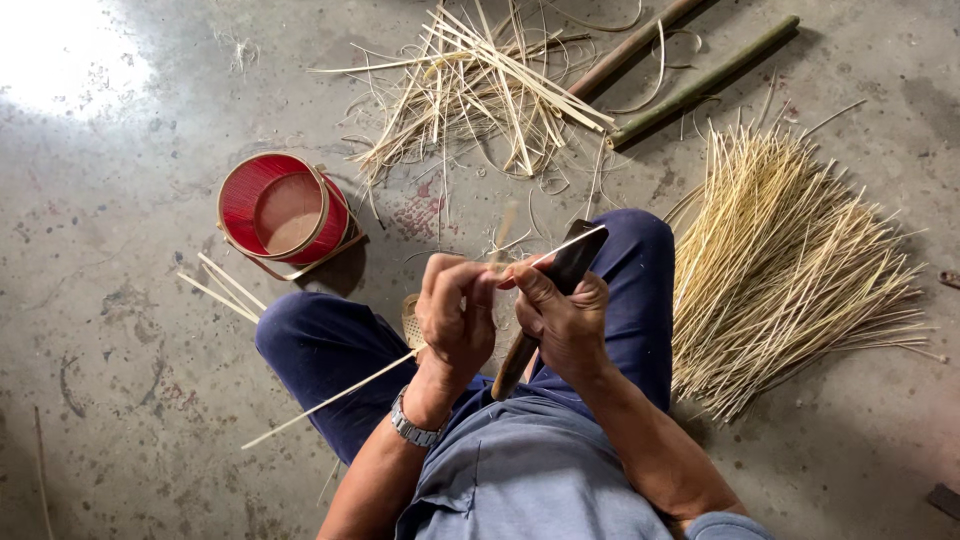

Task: The person sits on the floor and uses a knife to shave thin strips from bamboo rods. They repeatedly hold each rod, shave it lengthwise, and place the finished strips into a red basket. Bamboo offcuts and a pile of prepared strips are visible nearby.

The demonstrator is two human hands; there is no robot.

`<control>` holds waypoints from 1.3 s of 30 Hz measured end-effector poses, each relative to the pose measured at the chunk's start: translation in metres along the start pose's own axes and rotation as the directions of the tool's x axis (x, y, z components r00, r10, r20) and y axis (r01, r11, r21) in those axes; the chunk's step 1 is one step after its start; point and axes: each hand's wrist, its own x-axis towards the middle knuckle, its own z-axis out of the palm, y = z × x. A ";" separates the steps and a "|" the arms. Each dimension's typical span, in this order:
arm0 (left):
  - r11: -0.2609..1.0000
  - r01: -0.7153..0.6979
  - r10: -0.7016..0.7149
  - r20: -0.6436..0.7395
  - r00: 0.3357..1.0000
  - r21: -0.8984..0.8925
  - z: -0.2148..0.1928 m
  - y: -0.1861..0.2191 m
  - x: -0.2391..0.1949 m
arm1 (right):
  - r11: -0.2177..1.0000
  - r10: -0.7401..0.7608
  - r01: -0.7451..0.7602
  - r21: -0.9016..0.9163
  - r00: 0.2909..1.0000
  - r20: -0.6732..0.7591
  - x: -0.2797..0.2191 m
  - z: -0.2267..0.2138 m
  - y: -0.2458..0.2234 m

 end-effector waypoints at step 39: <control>0.359 0.263 -0.866 -0.215 0.451 -0.895 -0.047 -0.067 -0.085 | 0.972 -0.162 0.111 -0.207 0.955 -0.247 -0.016 -0.058 -0.037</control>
